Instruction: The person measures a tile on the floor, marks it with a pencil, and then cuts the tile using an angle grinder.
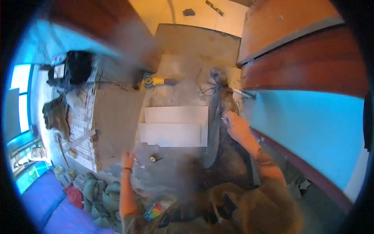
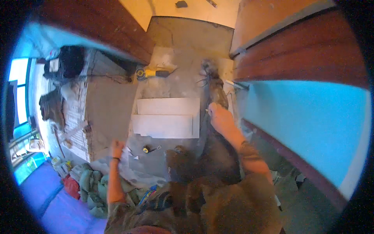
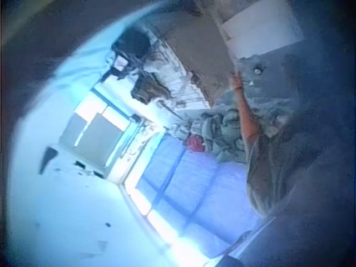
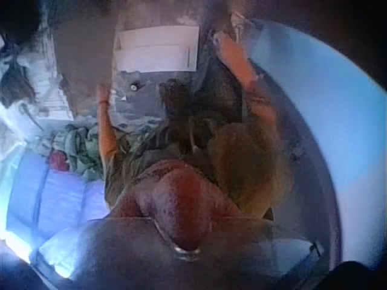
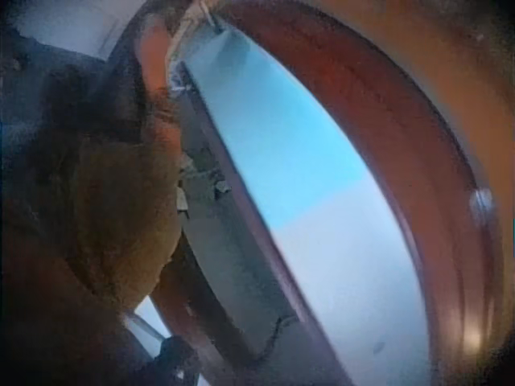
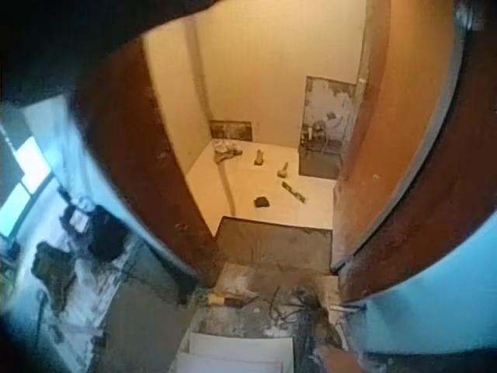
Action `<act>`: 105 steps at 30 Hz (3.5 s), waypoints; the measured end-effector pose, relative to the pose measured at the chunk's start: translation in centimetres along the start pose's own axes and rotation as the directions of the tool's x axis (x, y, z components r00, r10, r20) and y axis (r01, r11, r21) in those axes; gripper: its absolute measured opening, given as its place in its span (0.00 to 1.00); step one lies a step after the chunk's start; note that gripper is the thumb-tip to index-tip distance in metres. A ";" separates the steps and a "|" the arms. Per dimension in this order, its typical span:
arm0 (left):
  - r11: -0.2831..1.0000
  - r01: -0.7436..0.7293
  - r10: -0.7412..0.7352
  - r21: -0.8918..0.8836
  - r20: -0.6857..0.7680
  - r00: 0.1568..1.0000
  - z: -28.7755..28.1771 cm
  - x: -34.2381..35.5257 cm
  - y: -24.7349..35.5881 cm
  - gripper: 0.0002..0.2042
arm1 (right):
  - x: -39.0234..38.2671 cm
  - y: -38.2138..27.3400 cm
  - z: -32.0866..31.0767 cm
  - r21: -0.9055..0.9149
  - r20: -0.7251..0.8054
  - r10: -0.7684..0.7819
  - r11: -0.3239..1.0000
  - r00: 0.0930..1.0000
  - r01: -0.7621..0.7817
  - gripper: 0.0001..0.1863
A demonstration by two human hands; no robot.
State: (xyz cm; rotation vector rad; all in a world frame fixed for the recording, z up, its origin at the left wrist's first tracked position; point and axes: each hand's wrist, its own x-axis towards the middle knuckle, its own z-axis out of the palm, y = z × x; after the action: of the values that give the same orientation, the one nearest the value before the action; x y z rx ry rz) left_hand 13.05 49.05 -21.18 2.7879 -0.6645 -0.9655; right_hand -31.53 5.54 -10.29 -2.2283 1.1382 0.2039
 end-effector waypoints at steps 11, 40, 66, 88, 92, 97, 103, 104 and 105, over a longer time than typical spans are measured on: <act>0.461 -0.317 -0.467 -0.829 -0.530 0.708 -29.1 11.4 52.0 0.41 | 39.7 22.3 -1.7 0.679 0.113 0.279 0.679 0.954 -0.279 0.08; 0.741 0.647 -0.601 -0.180 -0.607 0.520 -28.7 6.7 54.5 0.30 | 43.6 25.4 -10.4 0.107 0.665 0.563 0.578 0.490 -0.809 0.11; 0.403 -0.014 -0.386 -0.915 -0.184 0.904 -30.0 -1.4 46.7 0.35 | 51.2 4.9 -9.8 0.616 -0.007 -0.064 0.786 0.998 0.055 0.12; 0.123 0.758 -0.686 -0.641 0.497 0.532 22.1 -36.9 -5.7 0.35 | 17.5 1.3 14.2 -0.052 0.477 -0.559 0.752 0.678 0.657 0.08; 0.583 0.706 -0.648 -0.403 0.294 0.703 29.2 -28.1 -7.2 0.37 | 18.3 -2.2 30.9 0.218 0.627 -0.242 0.967 0.740 0.131 0.09; 0.877 0.128 -0.236 -0.462 -0.182 0.955 41.0 -9.5 -7.5 0.30 | 17.2 -5.7 51.7 0.316 0.611 -0.461 0.888 0.644 0.335 0.11; 0.881 -0.140 0.063 -0.452 -0.181 0.982 47.6 4.9 -7.7 0.31 | 16.9 -10.5 70.3 0.369 0.483 -0.693 0.715 0.535 0.594 0.10; 0.905 -0.198 0.130 -0.377 -0.198 0.972 48.2 5.5 -8.1 0.31 | 16.8 -11.4 72.3 0.316 0.494 -0.687 0.713 0.534 0.625 0.11; 0.912 -0.136 0.112 -0.388 -0.083 0.990 48.6 6.1 -8.3 0.32 | 16.8 -12.3 73.9 0.370 0.454 -0.740 0.663 0.496 0.651 0.11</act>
State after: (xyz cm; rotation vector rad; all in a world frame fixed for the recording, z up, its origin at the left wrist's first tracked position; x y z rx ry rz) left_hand -9.36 55.37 -65.05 2.3818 -0.5593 -0.8749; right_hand -1.47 43.12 -70.11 -2.0759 -0.1365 0.3911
